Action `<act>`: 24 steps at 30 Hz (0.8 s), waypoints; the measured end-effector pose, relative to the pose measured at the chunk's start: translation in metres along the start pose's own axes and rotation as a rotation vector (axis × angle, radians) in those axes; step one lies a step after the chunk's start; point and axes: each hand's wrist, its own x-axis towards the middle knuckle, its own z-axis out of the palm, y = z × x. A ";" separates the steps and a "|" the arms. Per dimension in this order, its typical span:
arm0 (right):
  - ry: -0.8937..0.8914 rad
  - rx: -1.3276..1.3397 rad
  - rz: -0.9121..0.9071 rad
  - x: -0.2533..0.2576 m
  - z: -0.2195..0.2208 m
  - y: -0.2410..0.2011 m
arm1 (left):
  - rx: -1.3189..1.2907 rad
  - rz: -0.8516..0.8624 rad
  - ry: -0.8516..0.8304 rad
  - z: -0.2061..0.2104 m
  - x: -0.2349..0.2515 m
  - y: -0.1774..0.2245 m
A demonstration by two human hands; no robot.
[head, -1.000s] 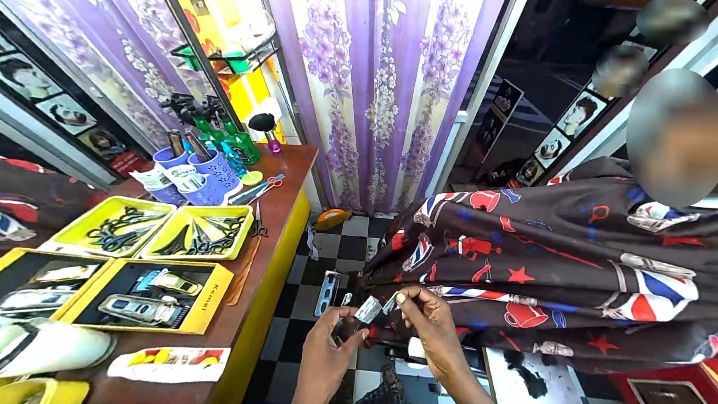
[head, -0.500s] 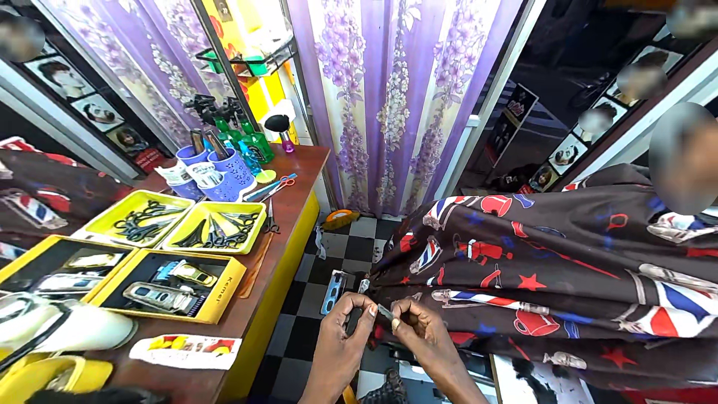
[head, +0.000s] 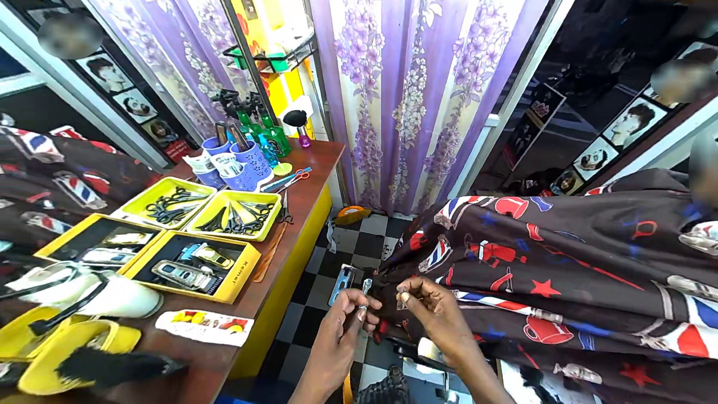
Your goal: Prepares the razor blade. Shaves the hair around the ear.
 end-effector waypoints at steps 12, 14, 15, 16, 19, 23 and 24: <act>-0.148 0.182 0.240 0.020 0.034 -0.012 | 0.047 -0.109 0.245 0.002 -0.013 0.007; -0.145 0.192 0.253 0.022 0.037 -0.010 | 0.044 -0.110 0.262 0.002 -0.015 0.008; -0.146 0.198 0.259 0.023 0.038 -0.010 | 0.038 -0.104 0.268 0.003 -0.017 0.009; -0.150 0.211 0.264 0.023 0.039 -0.009 | 0.034 -0.097 0.271 0.003 -0.018 0.009; -0.167 0.240 0.275 0.023 0.041 -0.008 | 0.043 -0.082 0.273 0.004 -0.020 0.007; -0.170 0.256 0.272 0.023 0.042 -0.007 | 0.067 -0.051 0.275 0.004 -0.023 0.004; -0.161 0.263 0.263 0.023 0.043 -0.007 | 0.074 -0.050 0.275 0.004 -0.023 0.004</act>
